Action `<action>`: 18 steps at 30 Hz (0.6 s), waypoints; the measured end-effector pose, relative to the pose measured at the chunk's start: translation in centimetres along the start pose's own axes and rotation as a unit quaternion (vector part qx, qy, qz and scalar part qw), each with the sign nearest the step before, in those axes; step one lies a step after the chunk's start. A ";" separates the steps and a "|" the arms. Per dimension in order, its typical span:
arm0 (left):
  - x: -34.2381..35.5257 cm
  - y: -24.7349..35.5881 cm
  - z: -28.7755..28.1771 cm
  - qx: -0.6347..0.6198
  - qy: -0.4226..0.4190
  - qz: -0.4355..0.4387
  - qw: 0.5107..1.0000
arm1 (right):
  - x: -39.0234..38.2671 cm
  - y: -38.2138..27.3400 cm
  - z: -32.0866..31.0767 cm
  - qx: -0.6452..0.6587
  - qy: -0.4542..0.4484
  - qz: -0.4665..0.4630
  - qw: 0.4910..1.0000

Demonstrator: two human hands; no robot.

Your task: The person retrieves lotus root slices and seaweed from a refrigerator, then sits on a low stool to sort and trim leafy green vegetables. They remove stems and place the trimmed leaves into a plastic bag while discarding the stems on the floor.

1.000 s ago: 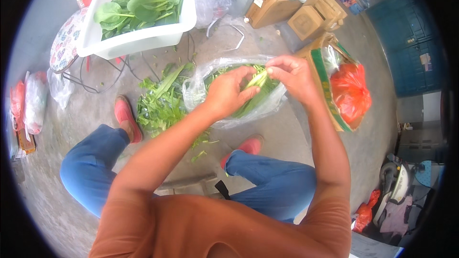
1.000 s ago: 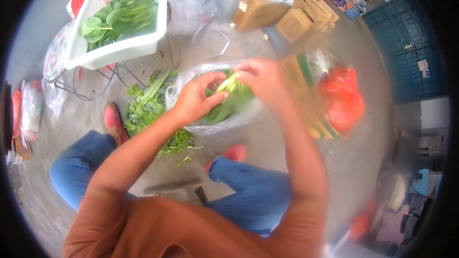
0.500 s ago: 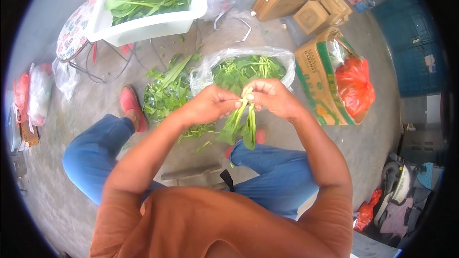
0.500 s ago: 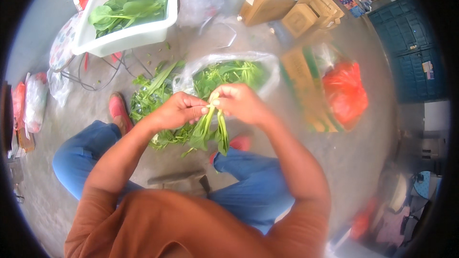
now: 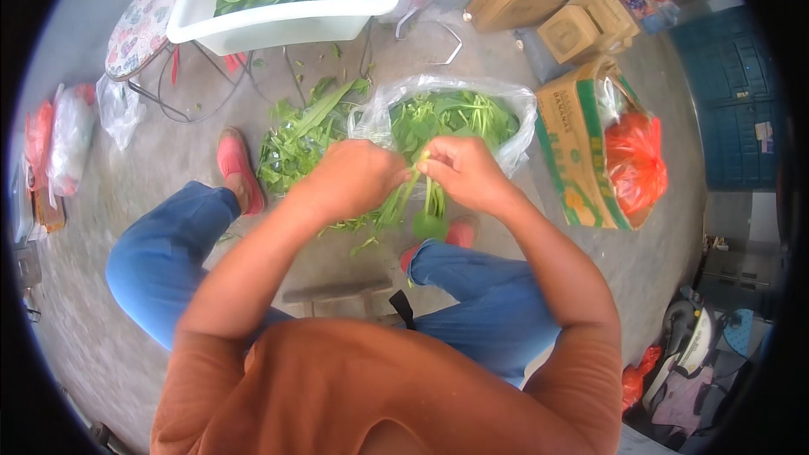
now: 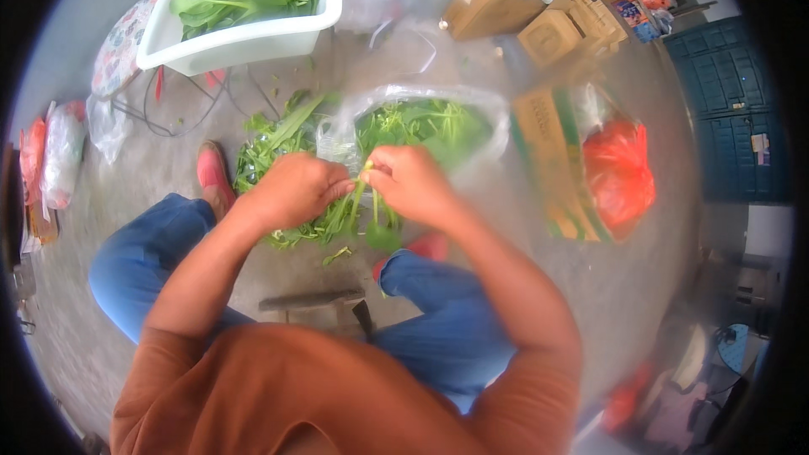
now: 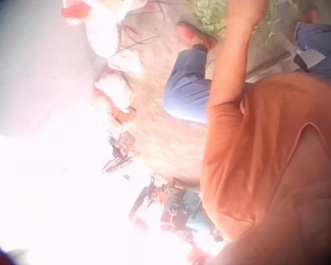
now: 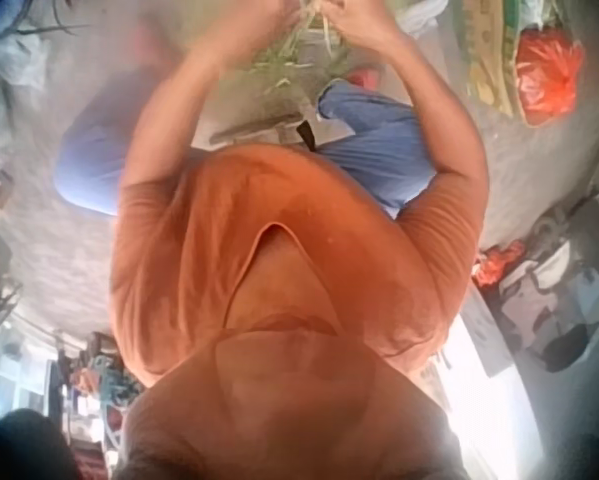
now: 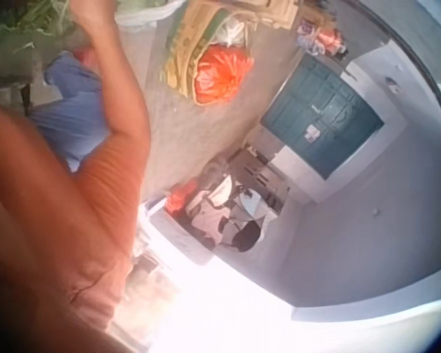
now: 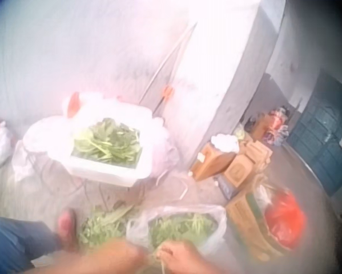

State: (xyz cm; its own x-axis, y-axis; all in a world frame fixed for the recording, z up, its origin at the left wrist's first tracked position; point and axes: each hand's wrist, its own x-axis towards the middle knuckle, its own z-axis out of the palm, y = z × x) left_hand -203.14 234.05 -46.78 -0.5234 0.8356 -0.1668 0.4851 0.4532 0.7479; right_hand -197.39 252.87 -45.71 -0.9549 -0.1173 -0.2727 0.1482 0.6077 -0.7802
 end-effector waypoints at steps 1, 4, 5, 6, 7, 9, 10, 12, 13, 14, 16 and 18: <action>0.0 0.6 0.0 0.147 0.027 -0.024 0.988 | 0.2 0.1 0.3 0.012 0.009 0.012 1.000; -0.3 -0.4 0.9 0.039 0.072 -0.022 0.996 | 0.7 -0.2 0.5 0.078 0.013 0.068 0.995; -0.4 -0.9 1.1 -0.006 0.089 -0.010 0.996 | 0.7 -0.9 -0.1 0.120 0.001 0.101 0.988; -0.3 -1.5 1.4 -0.067 0.096 -0.008 0.993 | 0.8 -1.3 -0.5 0.161 -0.012 0.134 0.978; -0.3 -2.1 1.8 -0.128 0.103 -0.005 0.986 | 0.8 -1.1 -0.6 0.194 -0.011 0.147 0.970; -0.1 -2.7 2.4 -0.230 0.121 -0.018 0.965 | 0.7 -0.7 -0.8 0.260 -0.006 0.172 0.950; 0.0 -2.9 2.7 -0.271 0.131 -0.034 0.953 | 0.7 -0.7 -0.7 0.269 -0.003 0.172 0.948; 0.2 -3.1 3.3 -0.316 0.140 -0.059 0.937 | 0.7 -0.8 -0.5 0.286 0.003 0.172 0.942; 0.4 -3.1 3.8 -0.319 0.137 -0.067 0.935 | 0.6 -0.9 -0.1 0.288 0.016 0.162 0.944; 0.5 -3.0 4.1 -0.323 0.134 -0.076 0.934 | 0.5 -1.1 0.5 0.289 0.030 0.151 0.945; 0.3 -2.2 4.7 -0.472 0.116 -0.100 0.868 | 0.6 -2.0 1.4 0.280 0.059 0.136 0.948; 0.1 -0.9 4.3 -0.565 0.089 -0.140 0.808 | 0.7 -1.7 1.6 0.322 0.053 0.138 0.935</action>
State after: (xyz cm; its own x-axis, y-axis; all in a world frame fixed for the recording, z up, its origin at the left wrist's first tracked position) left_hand -200.60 235.11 -50.26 -0.6431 0.6457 -0.4116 -0.5665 -0.0395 0.8231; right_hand -197.90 250.52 -45.43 -0.8726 0.0741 -0.4828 0.4842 0.0006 -0.8749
